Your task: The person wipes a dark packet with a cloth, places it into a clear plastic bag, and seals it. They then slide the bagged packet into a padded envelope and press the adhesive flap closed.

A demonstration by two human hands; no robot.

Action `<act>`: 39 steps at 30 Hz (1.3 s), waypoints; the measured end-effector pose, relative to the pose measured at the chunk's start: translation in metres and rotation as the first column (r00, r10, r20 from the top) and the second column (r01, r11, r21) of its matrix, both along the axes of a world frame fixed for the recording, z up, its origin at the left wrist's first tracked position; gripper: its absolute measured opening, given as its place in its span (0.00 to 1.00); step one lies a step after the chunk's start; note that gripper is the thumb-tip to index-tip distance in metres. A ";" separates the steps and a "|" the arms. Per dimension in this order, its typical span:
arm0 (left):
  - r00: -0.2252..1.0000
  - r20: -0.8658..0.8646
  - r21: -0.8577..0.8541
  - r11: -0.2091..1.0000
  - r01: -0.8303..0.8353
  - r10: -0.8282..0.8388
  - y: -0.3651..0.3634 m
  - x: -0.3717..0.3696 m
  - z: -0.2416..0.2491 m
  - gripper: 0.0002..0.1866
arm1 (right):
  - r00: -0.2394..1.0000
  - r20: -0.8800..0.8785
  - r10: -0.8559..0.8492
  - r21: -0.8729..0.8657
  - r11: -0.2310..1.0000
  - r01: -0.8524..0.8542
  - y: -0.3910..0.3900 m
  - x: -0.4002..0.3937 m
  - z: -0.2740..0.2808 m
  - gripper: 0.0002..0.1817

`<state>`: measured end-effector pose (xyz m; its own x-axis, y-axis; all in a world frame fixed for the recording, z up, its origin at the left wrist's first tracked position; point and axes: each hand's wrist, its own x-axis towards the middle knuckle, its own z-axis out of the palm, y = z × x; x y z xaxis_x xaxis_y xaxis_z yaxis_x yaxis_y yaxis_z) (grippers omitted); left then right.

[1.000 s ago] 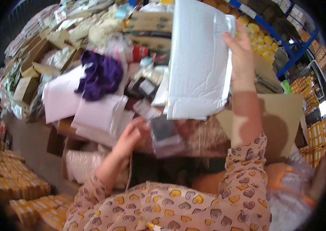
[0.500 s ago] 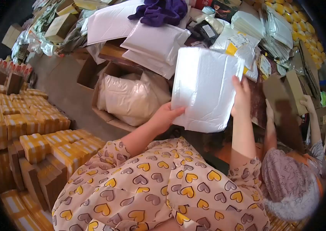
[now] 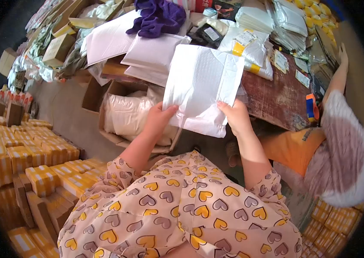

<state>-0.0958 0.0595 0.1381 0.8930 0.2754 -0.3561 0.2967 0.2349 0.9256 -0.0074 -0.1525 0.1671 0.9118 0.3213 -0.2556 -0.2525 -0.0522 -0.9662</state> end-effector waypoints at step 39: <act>0.743 0.142 0.502 0.695 0.516 -0.654 0.055 -0.004 -0.012 0.17 | 0.923 0.384 -0.021 -0.361 0.917 0.171 0.118 -0.104 -0.001 0.09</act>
<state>-0.1001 0.1148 0.1263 0.9574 -0.2859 -0.0394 -0.0530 -0.3083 0.9498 -0.1110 -0.0342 0.1657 0.9847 0.1737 0.0168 0.0908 -0.4276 -0.8994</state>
